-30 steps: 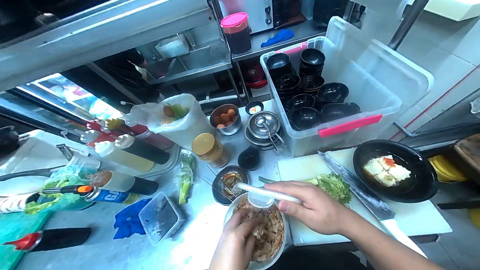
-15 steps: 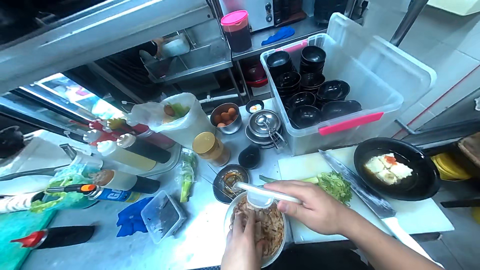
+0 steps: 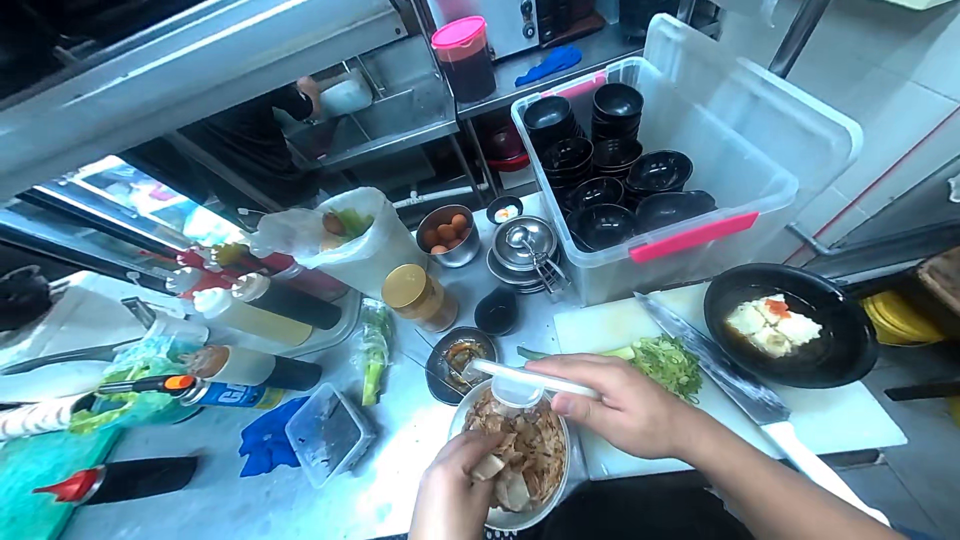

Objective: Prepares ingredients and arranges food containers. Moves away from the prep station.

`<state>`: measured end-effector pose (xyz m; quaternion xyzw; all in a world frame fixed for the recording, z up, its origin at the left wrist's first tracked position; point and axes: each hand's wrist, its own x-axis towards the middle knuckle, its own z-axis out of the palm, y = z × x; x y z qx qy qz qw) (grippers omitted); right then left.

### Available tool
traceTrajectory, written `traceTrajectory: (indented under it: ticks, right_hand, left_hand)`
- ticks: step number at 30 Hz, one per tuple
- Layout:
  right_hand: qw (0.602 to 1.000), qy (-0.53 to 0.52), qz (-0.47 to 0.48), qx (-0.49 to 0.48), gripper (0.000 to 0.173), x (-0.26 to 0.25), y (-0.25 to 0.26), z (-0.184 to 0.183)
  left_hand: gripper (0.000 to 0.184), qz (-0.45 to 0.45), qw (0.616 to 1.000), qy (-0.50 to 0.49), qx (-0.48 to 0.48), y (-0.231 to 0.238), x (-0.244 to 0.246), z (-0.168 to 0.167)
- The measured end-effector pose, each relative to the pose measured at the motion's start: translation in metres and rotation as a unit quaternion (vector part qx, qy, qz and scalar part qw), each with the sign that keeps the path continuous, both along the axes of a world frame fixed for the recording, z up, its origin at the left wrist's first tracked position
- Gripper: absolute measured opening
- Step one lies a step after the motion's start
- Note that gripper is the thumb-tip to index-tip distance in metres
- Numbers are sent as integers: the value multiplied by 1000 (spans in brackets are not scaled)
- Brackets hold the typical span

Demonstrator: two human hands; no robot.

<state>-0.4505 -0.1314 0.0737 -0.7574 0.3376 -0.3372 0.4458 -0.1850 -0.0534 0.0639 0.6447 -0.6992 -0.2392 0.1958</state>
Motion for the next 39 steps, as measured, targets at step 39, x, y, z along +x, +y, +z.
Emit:
traceTrajectory:
  ticks: [39]
  right_hand:
    - [1000,8,-15,8,49,-3,3,2]
  left_hand:
    - [37,-91,986,-136,-31,-12,-2,-23]
